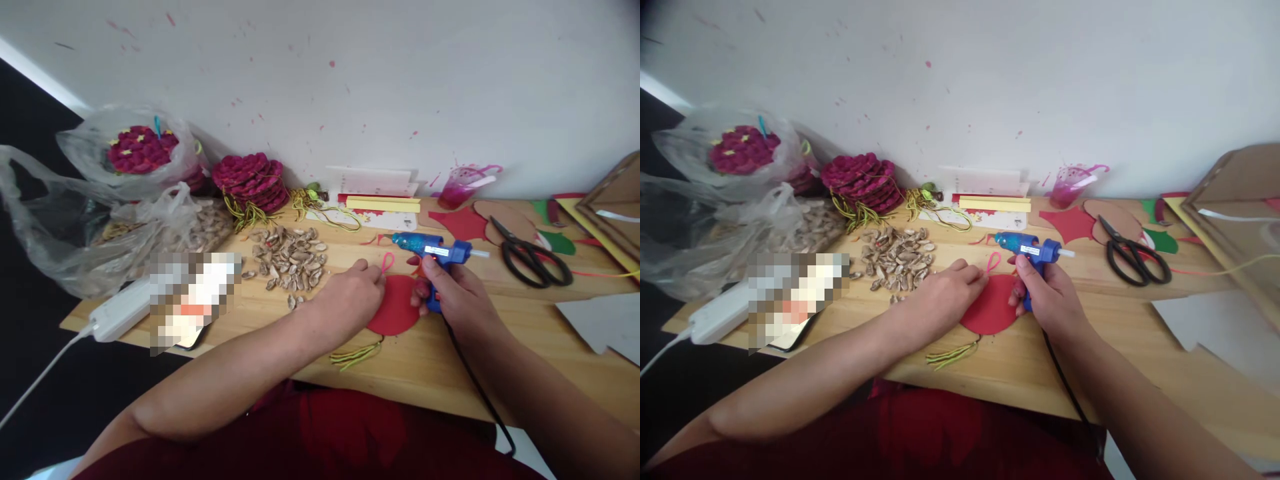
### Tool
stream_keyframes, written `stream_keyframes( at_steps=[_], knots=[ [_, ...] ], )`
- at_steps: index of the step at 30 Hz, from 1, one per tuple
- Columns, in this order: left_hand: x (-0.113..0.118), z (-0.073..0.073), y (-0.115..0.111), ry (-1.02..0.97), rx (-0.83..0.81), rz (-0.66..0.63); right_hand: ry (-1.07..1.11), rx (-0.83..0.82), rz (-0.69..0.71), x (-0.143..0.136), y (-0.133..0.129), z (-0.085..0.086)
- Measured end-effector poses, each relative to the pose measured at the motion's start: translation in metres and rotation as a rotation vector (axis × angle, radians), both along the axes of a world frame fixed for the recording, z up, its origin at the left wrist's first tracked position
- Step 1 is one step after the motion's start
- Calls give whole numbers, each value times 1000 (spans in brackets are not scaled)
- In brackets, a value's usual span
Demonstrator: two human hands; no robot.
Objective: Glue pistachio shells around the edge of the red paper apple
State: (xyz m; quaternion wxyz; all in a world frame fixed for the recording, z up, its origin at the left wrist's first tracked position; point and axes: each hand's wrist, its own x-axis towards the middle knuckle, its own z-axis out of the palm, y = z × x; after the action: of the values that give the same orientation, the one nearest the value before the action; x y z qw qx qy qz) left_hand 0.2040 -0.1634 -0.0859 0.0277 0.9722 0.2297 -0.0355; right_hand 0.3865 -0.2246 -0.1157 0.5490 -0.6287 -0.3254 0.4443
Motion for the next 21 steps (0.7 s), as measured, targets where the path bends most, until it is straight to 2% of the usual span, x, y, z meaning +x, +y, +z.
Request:
stream_keyframes(
  at_steps=[12, 14, 17, 19, 21],
  knots=[
    [1, 6, -6, 11, -20, 37, 0, 83, -17, 2, 2, -10],
    [2, 13, -8, -19, -5, 59, 0, 90, -26, 2, 2, -10],
    [0, 36, -21, -210, 85, 83, 15, 85, -19, 2, 2, -8],
    [-11, 50, -40, -413, 67, -75, 15, 76, -8, 2, 1, -5],
    [-38, 50, -70, -532, 6, -218, -3, 67, 6, 2, 0, -3]
  ],
)
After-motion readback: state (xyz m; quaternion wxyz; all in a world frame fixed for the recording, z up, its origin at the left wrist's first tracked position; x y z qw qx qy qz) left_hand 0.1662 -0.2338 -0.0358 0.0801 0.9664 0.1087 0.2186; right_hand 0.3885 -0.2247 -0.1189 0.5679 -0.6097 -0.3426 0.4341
